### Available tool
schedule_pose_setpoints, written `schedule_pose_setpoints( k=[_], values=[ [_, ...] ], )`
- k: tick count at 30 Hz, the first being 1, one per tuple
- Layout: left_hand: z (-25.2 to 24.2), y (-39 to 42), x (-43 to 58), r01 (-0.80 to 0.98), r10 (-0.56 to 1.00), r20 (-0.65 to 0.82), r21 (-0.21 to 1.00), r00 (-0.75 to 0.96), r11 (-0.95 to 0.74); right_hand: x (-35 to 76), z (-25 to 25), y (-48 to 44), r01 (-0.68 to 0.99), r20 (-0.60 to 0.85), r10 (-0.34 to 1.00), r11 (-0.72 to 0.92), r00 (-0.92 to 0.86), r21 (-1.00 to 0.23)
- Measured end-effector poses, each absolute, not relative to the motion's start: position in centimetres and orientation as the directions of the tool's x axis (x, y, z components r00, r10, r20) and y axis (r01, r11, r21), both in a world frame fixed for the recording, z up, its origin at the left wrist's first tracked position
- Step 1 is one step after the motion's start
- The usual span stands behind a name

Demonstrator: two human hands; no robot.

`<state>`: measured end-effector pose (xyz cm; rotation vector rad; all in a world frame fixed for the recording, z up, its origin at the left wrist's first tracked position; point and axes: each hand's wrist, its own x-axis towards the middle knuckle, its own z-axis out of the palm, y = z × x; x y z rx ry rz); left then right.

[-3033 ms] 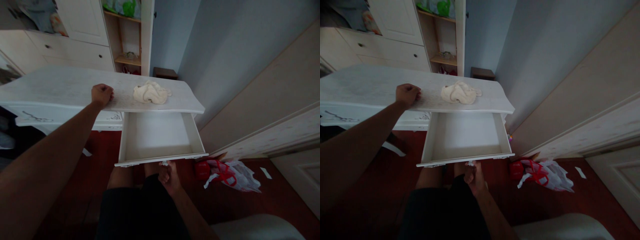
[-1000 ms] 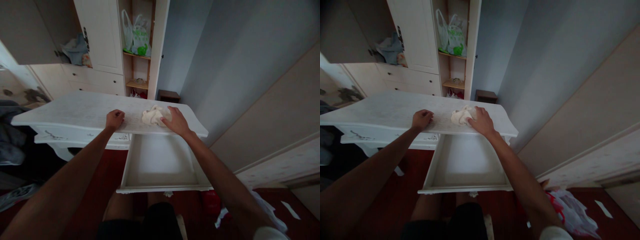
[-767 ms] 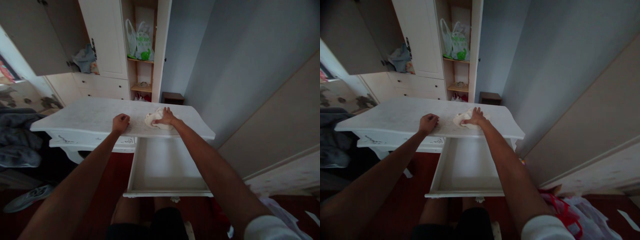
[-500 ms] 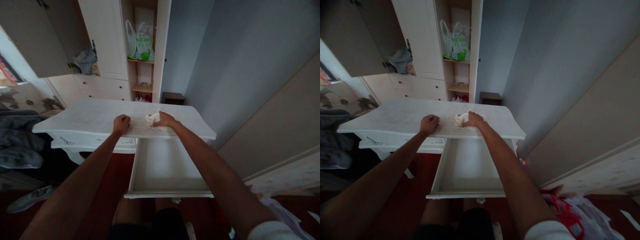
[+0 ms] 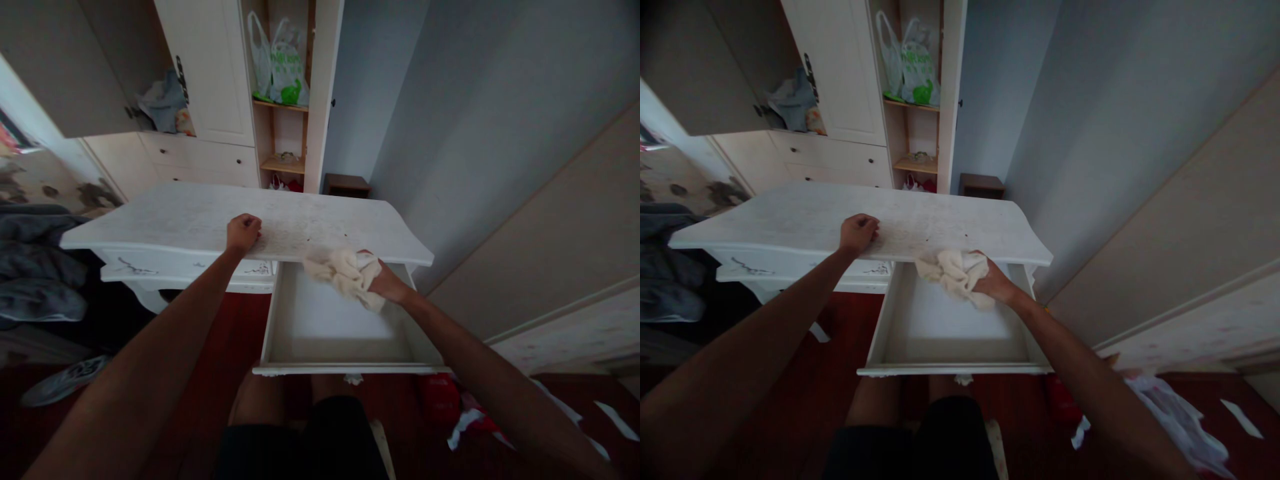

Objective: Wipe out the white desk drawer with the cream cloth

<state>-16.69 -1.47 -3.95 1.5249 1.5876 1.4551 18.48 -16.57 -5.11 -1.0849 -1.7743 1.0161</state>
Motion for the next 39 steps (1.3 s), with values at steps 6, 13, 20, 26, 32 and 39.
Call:
schedule_pose_setpoints(
  k=[6, 13, 20, 26, 32, 39],
  values=[
    [-4.3, -1.1, -16.8, 0.391, 0.913, 0.313, 0.899, -0.261, -0.196, 20.2, -11.4, -21.5, 0.735, 0.214, 0.923, 0.385, -0.321, -0.557],
    [-4.0, -1.3, -16.6, 0.39, 0.911, 0.309, 0.901, -0.273, -0.189, 20.3, -11.9, -20.8, 0.963, 0.086, 0.961, 0.266, -0.262, -0.047],
    [-3.2, -2.5, -16.0, 0.377, 0.906, 0.295, 0.91, -0.303, -0.17, 21.1, -10.1, -18.3, 0.993, 0.074, 0.993, -0.083, 0.09, -0.087],
    [-3.5, -2.2, -16.1, 0.412, 0.905, 0.312, 0.894, -0.29, -0.176, 18.0, -11.6, -15.3, 0.871, 0.163, 0.894, -0.342, 0.417, -0.354],
    [-3.7, -1.9, -16.2, 0.449, 0.906, 0.324, 0.875, -0.272, -0.179, 9.3, -13.6, -12.7, 0.736, 0.28, 0.819, -0.233, 0.501, -0.636],
    [-4.2, -1.5, -16.4, 0.446, 0.905, 0.333, 0.874, -0.264, -0.191, 0.7, -12.8, -11.2, 0.534, 0.232, 0.926, 0.041, 0.296, -0.845]
  ],
)
